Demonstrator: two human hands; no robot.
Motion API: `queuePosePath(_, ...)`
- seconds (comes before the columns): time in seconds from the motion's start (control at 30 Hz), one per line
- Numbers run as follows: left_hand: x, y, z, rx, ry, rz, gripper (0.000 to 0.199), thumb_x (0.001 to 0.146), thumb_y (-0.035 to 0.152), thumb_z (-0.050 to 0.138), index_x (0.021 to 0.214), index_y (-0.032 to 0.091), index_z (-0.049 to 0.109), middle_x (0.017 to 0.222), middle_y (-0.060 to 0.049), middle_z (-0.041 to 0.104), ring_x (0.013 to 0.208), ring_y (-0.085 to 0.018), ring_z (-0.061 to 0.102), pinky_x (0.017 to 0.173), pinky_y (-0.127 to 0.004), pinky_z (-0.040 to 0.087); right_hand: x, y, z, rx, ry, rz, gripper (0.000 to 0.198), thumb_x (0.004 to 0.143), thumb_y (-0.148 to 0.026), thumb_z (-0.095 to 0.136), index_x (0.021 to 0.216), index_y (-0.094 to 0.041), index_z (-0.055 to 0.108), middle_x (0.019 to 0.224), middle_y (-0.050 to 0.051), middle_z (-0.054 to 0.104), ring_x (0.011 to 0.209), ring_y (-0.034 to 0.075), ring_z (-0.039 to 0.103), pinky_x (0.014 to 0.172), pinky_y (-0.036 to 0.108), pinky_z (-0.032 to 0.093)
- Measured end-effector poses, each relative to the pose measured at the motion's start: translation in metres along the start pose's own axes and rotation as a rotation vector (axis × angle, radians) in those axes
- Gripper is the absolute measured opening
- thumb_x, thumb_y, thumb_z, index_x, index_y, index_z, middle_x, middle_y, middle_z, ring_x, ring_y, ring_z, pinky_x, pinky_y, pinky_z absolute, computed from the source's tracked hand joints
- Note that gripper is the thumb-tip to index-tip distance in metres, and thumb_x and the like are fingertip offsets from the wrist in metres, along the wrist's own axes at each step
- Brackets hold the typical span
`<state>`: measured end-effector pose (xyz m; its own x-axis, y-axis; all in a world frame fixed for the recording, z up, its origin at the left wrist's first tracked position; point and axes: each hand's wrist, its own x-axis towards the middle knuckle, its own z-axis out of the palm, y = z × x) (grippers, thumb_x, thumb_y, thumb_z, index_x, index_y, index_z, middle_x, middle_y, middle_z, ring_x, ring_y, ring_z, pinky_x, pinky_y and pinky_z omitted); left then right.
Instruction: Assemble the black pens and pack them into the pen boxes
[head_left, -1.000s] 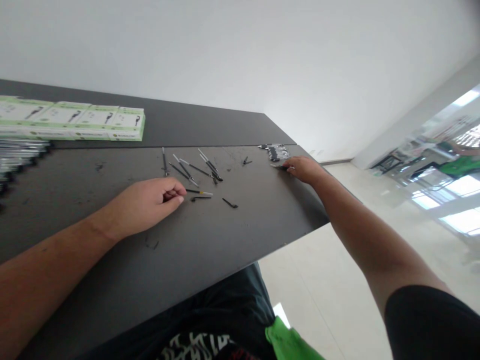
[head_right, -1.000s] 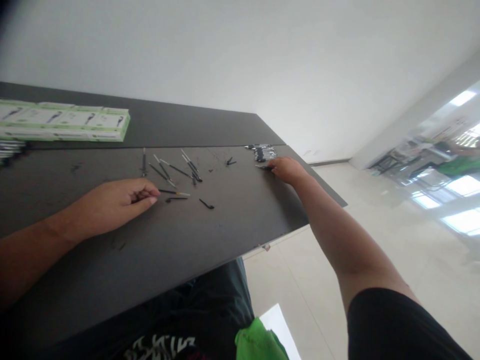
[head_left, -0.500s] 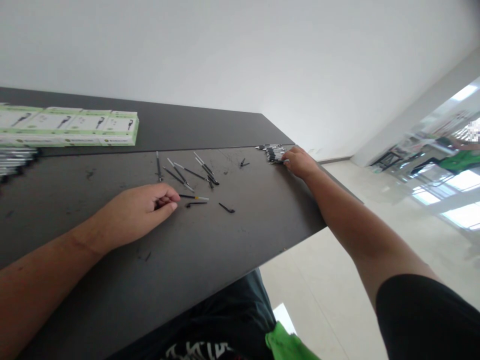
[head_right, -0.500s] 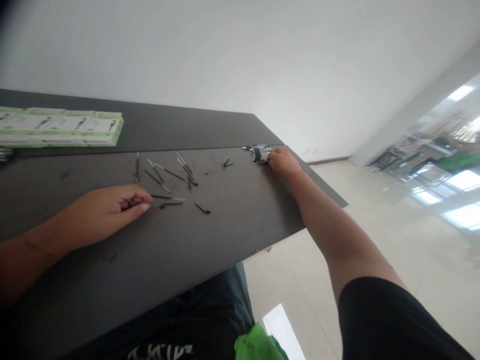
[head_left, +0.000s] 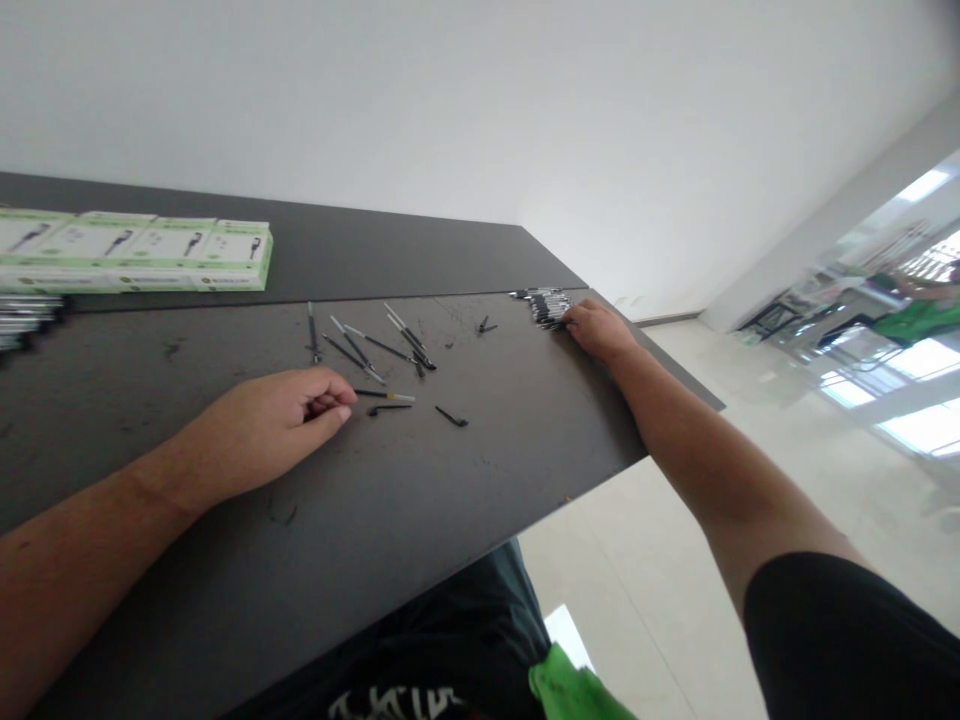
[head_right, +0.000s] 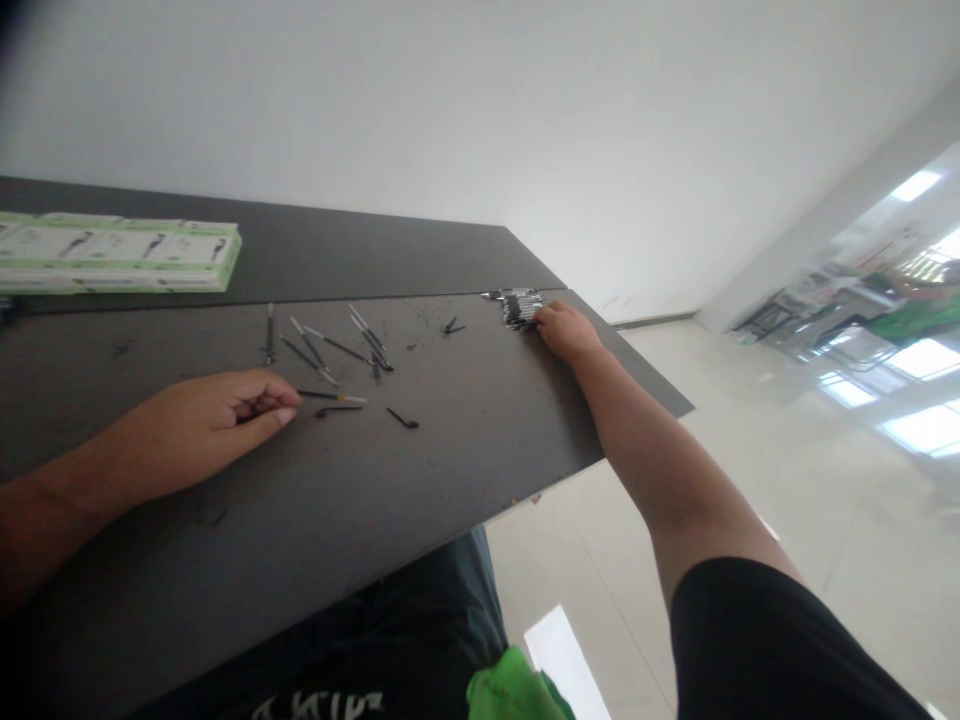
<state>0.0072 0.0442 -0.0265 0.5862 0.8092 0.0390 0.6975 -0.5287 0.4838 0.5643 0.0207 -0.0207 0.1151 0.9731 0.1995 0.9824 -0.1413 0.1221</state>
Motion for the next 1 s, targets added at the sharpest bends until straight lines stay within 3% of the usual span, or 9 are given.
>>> queuePosePath(1.0,-0.0001,-0.0054,-0.0014,0.014,-0.03,0.004,0.046,0.093,0.063,0.055,0.11,0.026,0.078,0.103,-0.005,0.086,0.096,-0.031,0.079,0.087,-0.041,0.057,-0.0058,-0.0047,-0.0001,0.111,0.022,-0.012,0.022,0.102,-0.023,0.068,0.118,-0.021,0.082,0.126,0.014,0.078,0.116,0.029,0.074,0.109,0.038,0.056)
